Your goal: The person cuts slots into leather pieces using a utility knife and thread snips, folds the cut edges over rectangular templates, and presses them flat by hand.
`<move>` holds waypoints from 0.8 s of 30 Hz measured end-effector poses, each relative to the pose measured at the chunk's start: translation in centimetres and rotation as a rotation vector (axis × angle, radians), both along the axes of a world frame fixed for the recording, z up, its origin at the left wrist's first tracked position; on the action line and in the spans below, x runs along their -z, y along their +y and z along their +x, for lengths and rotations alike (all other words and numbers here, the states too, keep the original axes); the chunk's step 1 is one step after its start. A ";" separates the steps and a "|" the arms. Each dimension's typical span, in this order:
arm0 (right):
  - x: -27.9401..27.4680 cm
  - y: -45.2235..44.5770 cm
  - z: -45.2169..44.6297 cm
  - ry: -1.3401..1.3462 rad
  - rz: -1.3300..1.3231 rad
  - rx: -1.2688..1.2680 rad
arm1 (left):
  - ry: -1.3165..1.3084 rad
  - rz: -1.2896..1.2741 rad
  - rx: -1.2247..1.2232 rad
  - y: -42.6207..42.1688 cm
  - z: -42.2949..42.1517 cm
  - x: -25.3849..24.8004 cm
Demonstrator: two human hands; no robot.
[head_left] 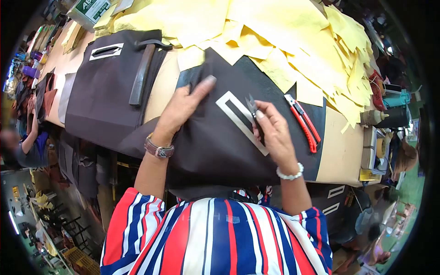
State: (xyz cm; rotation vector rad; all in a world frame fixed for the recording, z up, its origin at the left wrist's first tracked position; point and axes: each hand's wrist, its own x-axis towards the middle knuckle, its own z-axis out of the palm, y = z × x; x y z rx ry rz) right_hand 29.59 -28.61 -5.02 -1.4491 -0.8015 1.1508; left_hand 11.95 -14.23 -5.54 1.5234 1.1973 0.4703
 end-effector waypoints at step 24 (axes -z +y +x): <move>-0.9 -2.1 -2.5 0.300 -0.004 0.125 | -0.543 -0.393 -0.364 -5.0 1.6 -0.6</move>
